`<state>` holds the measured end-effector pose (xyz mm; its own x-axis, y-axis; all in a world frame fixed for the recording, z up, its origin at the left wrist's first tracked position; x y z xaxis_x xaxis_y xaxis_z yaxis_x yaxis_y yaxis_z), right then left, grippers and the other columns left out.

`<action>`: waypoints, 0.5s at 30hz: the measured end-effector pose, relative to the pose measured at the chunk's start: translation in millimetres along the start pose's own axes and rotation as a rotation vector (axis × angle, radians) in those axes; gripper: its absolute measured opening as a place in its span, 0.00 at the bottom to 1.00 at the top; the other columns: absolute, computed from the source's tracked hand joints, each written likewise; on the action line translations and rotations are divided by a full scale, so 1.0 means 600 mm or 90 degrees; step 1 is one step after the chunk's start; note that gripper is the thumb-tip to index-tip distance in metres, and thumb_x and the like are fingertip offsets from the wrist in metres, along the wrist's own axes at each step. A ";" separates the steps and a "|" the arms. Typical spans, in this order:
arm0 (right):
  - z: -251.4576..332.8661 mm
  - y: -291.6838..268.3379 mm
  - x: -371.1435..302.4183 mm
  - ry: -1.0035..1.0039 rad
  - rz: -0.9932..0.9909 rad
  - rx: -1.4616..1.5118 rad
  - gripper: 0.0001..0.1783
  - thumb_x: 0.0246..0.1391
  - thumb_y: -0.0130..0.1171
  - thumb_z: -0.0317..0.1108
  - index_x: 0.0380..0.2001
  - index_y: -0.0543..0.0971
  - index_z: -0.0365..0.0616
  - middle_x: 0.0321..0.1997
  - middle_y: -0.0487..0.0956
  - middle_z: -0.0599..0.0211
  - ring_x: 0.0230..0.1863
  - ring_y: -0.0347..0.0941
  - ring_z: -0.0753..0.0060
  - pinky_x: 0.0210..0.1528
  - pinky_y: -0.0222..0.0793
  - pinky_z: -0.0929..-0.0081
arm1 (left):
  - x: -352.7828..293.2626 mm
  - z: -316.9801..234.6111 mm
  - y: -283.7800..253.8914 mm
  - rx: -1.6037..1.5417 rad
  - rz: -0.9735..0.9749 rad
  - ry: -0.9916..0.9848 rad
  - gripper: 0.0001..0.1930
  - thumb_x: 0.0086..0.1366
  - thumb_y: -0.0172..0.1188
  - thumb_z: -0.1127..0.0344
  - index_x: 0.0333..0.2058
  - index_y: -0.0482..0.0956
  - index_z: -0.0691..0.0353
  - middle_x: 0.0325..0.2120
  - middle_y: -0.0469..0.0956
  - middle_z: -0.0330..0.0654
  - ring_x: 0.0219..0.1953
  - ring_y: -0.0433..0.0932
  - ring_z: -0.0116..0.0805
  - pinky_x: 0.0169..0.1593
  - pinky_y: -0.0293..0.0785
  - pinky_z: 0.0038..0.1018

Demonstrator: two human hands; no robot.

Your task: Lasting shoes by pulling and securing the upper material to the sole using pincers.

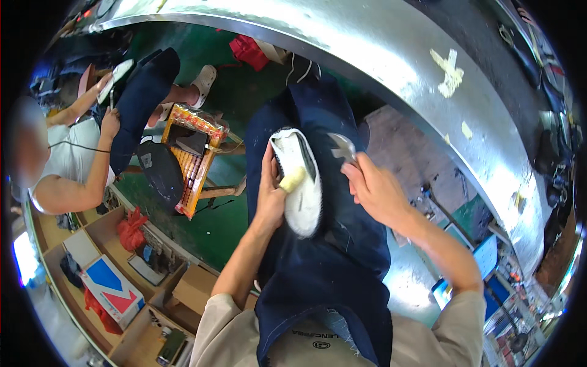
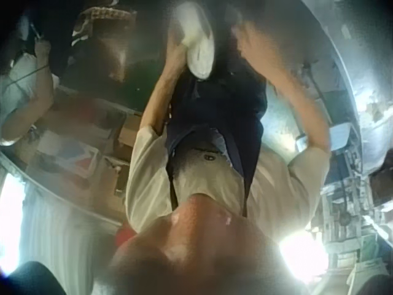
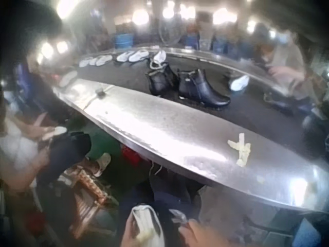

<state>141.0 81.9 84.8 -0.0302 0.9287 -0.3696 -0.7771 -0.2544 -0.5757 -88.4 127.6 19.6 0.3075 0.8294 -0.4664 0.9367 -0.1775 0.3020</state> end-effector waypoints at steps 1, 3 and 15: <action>-0.018 0.005 -0.005 0.152 0.029 0.146 0.19 0.73 0.50 0.46 0.41 0.70 0.38 0.25 0.82 0.56 0.26 0.82 0.51 0.31 0.74 0.54 | -0.001 -0.019 -0.009 -0.033 0.016 -0.032 0.51 0.62 0.65 0.81 0.78 0.44 0.55 0.72 0.60 0.48 0.73 0.62 0.40 0.73 0.62 0.36; -0.029 0.014 -0.012 0.162 0.026 0.166 0.19 0.74 0.47 0.46 0.40 0.70 0.38 0.24 0.81 0.56 0.25 0.82 0.54 0.32 0.75 0.59 | -0.024 -0.089 -0.024 0.119 0.214 0.051 0.48 0.62 0.69 0.73 0.76 0.51 0.57 0.74 0.58 0.47 0.75 0.59 0.41 0.74 0.59 0.38; -0.017 0.008 -0.003 0.181 -0.012 0.196 0.18 0.74 0.48 0.45 0.40 0.75 0.39 0.22 0.81 0.59 0.22 0.82 0.60 0.30 0.76 0.63 | -0.105 -0.127 -0.178 0.247 -0.134 0.002 0.31 0.60 0.74 0.69 0.61 0.74 0.63 0.53 0.79 0.40 0.55 0.78 0.31 0.61 0.74 0.31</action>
<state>143.9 76.5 75.4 0.1261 0.8102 -0.5724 -0.9290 -0.1059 -0.3546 -220.6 134.7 80.1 0.1028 0.8705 -0.4813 0.9726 -0.1893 -0.1348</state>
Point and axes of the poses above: each hand's wrist, its own x-axis towards the middle knuckle, its own y-axis out of the palm, z = x × y, the point moved 1 cm from there along x, towards the middle knuckle
